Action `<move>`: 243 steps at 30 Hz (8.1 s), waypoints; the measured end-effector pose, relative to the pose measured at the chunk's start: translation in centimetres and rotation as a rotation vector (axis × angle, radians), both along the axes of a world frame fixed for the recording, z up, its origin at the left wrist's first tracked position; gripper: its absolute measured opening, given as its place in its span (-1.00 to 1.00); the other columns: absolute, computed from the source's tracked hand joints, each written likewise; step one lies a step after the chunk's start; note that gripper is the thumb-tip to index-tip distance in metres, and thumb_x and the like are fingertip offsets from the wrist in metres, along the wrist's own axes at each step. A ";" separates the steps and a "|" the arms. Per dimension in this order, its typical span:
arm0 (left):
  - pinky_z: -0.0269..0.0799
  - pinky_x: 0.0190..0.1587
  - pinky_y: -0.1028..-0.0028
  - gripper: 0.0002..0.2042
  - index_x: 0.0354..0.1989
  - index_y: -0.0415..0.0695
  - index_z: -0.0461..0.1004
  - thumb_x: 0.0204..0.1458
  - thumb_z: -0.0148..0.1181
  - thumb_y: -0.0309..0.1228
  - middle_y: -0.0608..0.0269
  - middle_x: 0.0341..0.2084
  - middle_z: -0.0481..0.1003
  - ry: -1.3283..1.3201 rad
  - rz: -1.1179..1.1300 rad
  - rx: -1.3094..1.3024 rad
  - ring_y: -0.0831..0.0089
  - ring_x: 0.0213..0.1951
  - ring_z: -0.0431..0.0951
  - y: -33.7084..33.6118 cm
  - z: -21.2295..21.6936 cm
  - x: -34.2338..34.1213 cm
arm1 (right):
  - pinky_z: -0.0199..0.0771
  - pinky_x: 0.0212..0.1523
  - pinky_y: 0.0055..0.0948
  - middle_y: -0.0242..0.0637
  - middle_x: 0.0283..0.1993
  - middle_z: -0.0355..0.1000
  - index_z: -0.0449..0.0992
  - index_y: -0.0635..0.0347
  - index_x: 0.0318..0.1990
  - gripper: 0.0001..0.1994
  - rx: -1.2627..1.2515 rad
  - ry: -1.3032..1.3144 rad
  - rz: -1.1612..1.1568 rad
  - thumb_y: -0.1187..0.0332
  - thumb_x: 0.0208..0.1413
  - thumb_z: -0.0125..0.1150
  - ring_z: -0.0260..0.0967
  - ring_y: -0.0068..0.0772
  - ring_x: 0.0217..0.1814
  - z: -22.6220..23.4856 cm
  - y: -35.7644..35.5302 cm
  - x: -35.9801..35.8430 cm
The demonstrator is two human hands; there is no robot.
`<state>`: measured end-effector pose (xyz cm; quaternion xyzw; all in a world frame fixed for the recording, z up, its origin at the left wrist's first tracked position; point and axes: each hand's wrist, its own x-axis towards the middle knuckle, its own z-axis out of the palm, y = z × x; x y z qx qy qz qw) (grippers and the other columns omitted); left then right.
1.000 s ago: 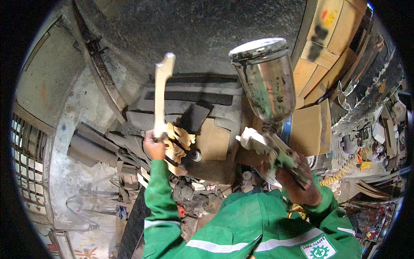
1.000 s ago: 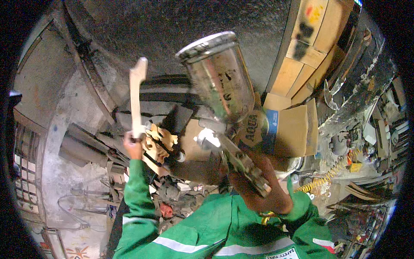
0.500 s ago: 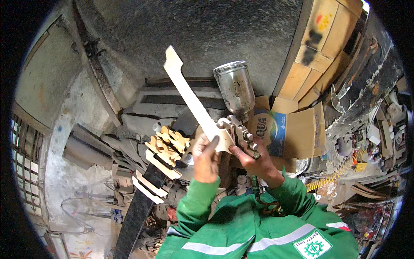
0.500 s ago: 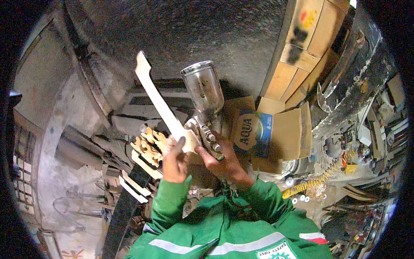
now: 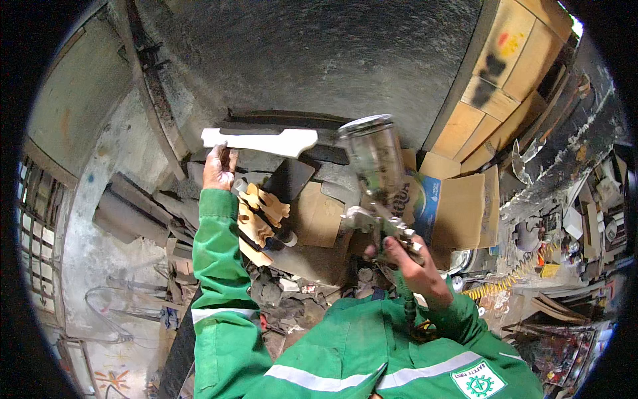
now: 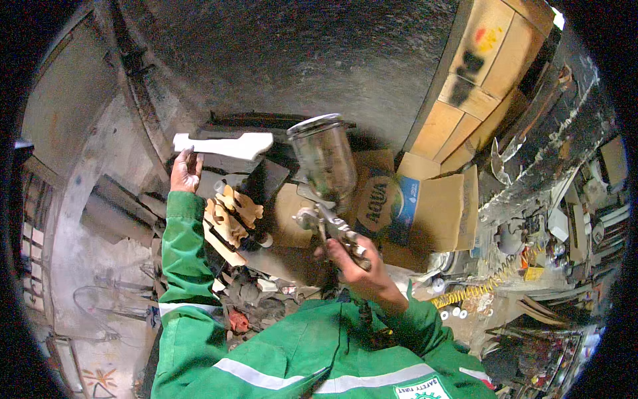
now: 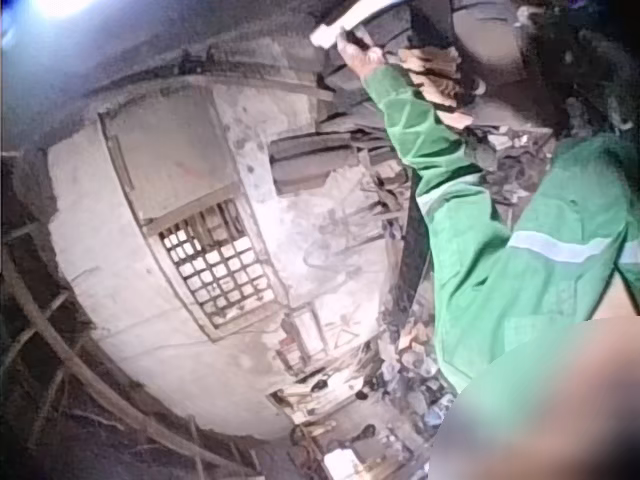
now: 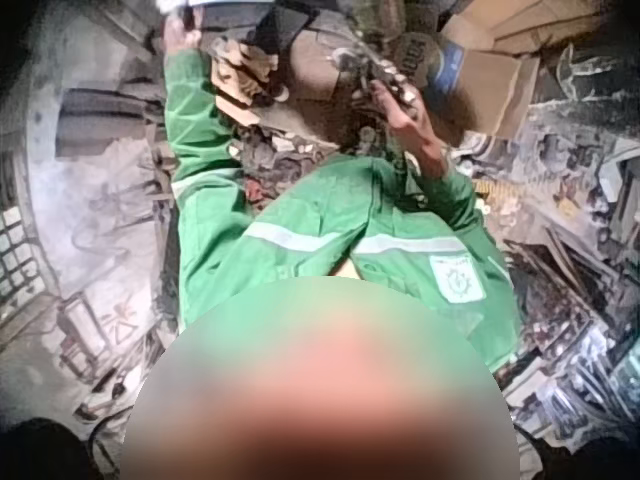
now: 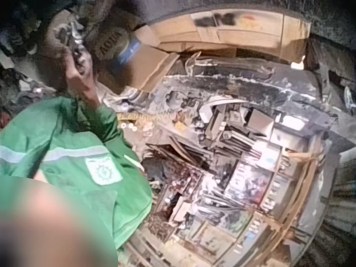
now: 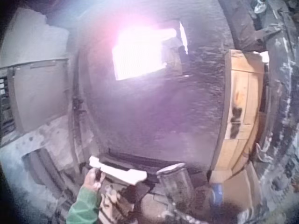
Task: The person picks up small wooden pieces from a box and places them on a workbench. They then use a spray gun to apply a white coating to each piece one at a time, rotating the pieces to cover multiple sides before setting them down.
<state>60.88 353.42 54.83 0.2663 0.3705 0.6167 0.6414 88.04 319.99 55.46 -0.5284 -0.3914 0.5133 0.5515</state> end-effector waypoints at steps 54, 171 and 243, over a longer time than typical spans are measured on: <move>0.15 0.18 0.10 -0.80 -0.49 -0.14 0.21 -0.05 0.16 -0.56 0.12 -0.49 0.47 0.493 0.126 1.101 0.26 -0.26 0.53 -9.2 0.7 2.1 | 0.41 -0.27 -0.51 -0.32 -0.30 0.43 0.29 0.27 -0.03 -0.73 0.246 0.009 -0.138 0.46 0.13 0.08 0.38 -0.56 -0.29 3.9 -1.1 0.3; 0.14 -0.70 0.75 -0.92 -0.39 -0.13 0.32 0.11 0.00 -0.42 0.33 -0.55 0.38 0.299 0.317 0.125 0.73 -0.71 0.23 -12.7 -1.3 -13.5 | 0.40 -0.14 -0.43 -0.18 -0.14 0.39 0.32 0.31 0.00 -0.68 0.229 0.044 -0.256 0.27 0.19 -0.05 0.37 -0.34 -0.19 1.9 -1.3 -0.7; 0.35 0.03 0.31 -0.70 -0.22 -0.29 0.43 -0.22 0.10 -0.74 -0.06 -0.12 0.46 1.283 0.297 1.003 0.10 -0.02 0.45 -8.0 -6.1 4.4 | 0.34 -0.46 -0.46 -0.30 -0.48 0.43 0.45 0.26 -0.31 -0.89 0.326 -0.388 -0.392 0.41 0.07 0.12 0.40 -0.49 -0.42 6.8 4.0 2.2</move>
